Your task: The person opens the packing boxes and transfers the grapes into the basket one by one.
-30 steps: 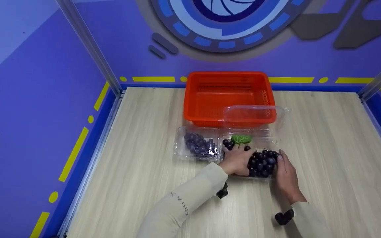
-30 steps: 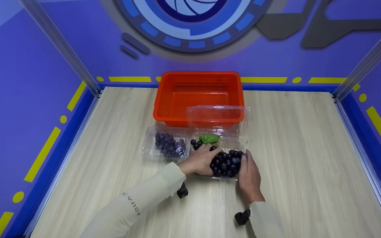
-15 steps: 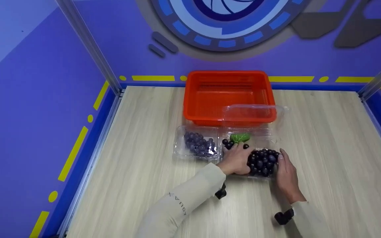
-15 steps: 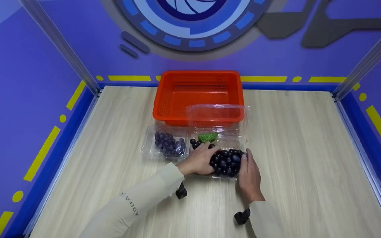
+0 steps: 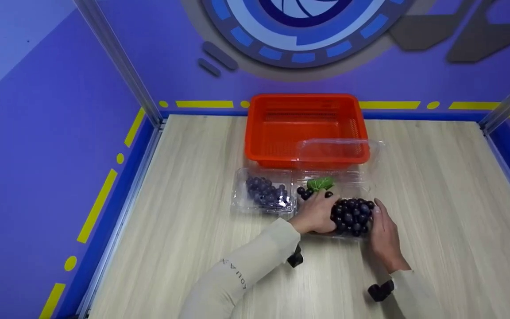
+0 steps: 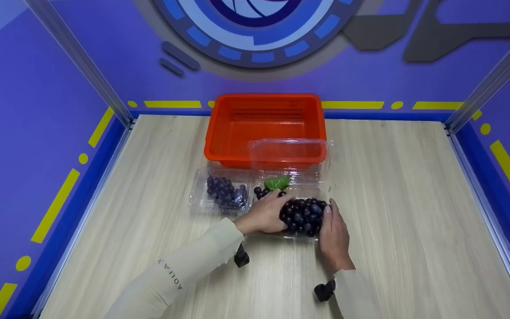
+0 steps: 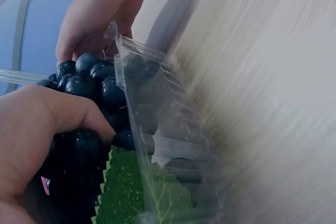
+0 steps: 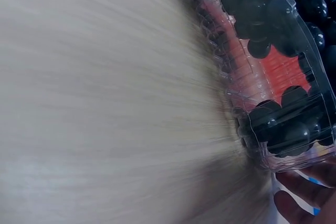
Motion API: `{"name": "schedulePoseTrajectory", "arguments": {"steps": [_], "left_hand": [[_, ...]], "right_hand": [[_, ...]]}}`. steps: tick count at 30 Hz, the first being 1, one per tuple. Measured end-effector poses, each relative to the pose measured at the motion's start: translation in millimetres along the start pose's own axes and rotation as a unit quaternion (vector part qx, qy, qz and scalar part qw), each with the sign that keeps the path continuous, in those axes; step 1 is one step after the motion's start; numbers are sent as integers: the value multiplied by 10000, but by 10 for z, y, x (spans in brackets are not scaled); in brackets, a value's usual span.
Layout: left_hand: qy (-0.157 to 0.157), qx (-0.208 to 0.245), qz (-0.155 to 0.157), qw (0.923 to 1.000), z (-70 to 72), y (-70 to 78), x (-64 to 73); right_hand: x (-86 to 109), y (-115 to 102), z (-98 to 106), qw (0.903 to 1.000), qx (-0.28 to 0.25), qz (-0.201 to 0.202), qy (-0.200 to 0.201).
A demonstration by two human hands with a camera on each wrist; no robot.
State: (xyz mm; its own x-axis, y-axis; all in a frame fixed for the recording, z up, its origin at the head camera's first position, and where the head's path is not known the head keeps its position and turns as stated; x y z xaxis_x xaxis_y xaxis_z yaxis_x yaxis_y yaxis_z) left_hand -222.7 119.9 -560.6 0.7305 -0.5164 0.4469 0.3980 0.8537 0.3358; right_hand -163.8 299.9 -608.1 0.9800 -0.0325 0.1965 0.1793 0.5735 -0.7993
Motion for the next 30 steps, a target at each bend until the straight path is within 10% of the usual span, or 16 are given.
{"name": "schedulePoseTrajectory", "arguments": {"steps": [30], "left_hand": [[522,236,-123,9983,368,42,218]], "right_hand": [[41,-68,97,9997,-35,82,217]]}}
Point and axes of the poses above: each hand's wrist, its own x-axis away from the middle knuckle, its own z-axis out of the back of the hand, y = z × x, the point moved 5 cm from there along -x, towards the middle knuckle, and after that the axes turned 14 degrees about -y, right-handed, at the moved point
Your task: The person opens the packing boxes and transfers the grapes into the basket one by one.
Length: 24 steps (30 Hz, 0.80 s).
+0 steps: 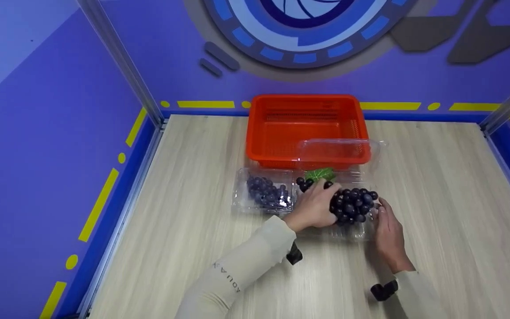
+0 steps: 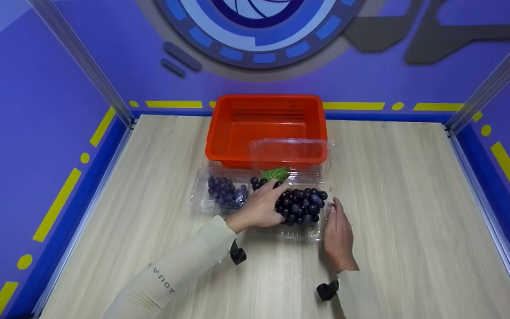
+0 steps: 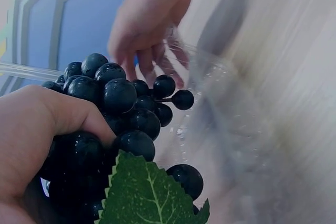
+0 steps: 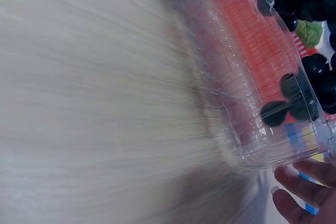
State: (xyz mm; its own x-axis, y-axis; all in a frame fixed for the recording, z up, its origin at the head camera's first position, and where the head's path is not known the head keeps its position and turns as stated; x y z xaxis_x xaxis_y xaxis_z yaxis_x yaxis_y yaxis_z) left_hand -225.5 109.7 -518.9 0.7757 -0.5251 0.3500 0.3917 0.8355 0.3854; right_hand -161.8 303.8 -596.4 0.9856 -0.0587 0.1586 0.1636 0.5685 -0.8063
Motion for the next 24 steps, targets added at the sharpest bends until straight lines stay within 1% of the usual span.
{"name": "schedulePoseTrajectory", "arguments": {"steps": [5,10,14,20,24], "left_hand": [[201,95,-114,9997,113,-6,65],[259,159,-280,9991,199,-7,135],[323,155,-283,9990,254,-6,186],[471,63,-320,9984,363,0,250],[539,78,-358,9979,448,-6,277]], "right_hand": [[-16,-8,1,9999,98,-84,-71],[-41,-13,-4,9997,-8,-196,-145],[-50,-7,-23,9994,-87,-233,-238],[-72,5,-53,9989,96,-235,-399],[-91,1,-68,9985,118,-258,-473]]}}
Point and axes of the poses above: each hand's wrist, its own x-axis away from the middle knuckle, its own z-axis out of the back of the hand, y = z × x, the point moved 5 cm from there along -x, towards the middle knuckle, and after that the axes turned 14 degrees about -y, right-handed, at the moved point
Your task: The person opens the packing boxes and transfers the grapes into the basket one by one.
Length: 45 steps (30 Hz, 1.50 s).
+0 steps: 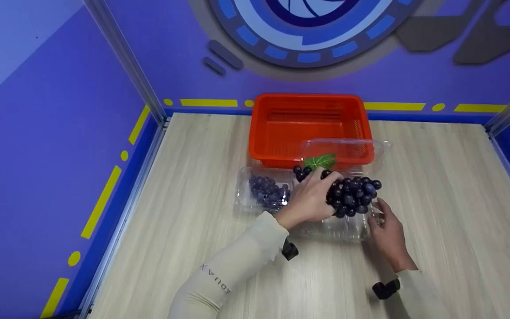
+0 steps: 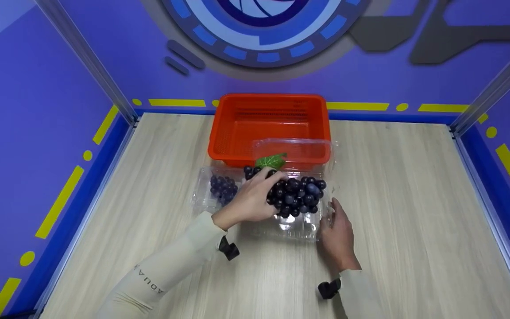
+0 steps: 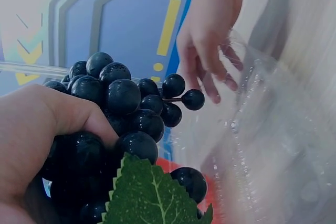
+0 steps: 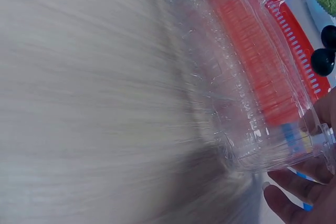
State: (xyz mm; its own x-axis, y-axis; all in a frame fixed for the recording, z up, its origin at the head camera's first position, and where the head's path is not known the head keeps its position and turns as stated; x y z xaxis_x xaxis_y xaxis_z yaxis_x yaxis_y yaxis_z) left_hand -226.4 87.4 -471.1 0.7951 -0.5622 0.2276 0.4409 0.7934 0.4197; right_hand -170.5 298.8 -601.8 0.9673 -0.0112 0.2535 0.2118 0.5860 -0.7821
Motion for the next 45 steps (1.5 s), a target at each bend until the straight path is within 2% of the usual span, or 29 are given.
{"name": "schedulePoseTrajectory", "arguments": {"steps": [4,11,21,29,34,41,45], "left_hand": [[3,75,27,10000,88,-1,13],[215,126,-175,9995,228,9,77],[216,417,-138,9988,394,2,133],[413,504,-198,9977,546,3,184],[423,474,-173,9978,615,19,206],[658,358,-275,9968,721,37,235],[653,381,-205,9969,784,29,239]], "right_hand": [[-9,-5,-5,10000,32,35,31],[0,-6,4,9997,-11,241,-56],[-6,0,7,9998,-37,177,-76],[-19,15,6,9997,-173,157,-88],[-22,25,1,9996,-242,131,-104],[-12,22,4,9999,-79,76,-104],[-5,19,7,9999,-119,-5,-96]]}}
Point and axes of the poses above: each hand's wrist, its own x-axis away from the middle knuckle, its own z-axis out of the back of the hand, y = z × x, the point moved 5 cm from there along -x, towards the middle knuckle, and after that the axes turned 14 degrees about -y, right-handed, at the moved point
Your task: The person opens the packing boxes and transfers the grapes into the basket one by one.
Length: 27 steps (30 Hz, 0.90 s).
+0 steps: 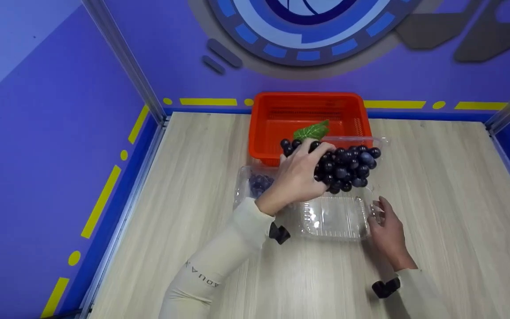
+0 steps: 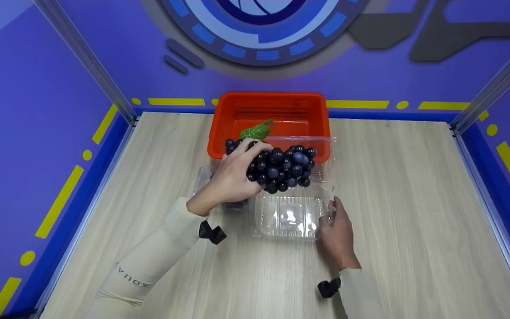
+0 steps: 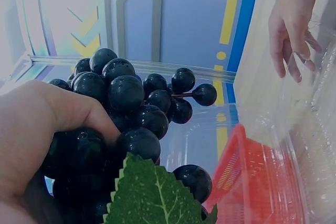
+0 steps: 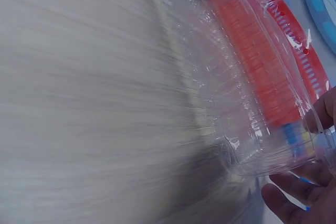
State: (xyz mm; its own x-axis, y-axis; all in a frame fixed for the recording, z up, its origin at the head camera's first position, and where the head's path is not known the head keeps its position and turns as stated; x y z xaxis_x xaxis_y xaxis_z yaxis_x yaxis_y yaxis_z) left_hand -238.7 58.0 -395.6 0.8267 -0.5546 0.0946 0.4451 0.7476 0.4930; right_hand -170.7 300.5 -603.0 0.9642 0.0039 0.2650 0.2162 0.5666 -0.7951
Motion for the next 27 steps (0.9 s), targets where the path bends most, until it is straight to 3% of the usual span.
{"name": "schedulePoseTrajectory", "arguments": {"steps": [13,27], "left_hand": [[108,47,147,9998,178,-43,-43],[303,126,270,9991,393,-115,-109]], "right_hand": [[2,-15,2,9998,-177,-2,13],[1,14,-31,9994,-140,-149,-293]]}}
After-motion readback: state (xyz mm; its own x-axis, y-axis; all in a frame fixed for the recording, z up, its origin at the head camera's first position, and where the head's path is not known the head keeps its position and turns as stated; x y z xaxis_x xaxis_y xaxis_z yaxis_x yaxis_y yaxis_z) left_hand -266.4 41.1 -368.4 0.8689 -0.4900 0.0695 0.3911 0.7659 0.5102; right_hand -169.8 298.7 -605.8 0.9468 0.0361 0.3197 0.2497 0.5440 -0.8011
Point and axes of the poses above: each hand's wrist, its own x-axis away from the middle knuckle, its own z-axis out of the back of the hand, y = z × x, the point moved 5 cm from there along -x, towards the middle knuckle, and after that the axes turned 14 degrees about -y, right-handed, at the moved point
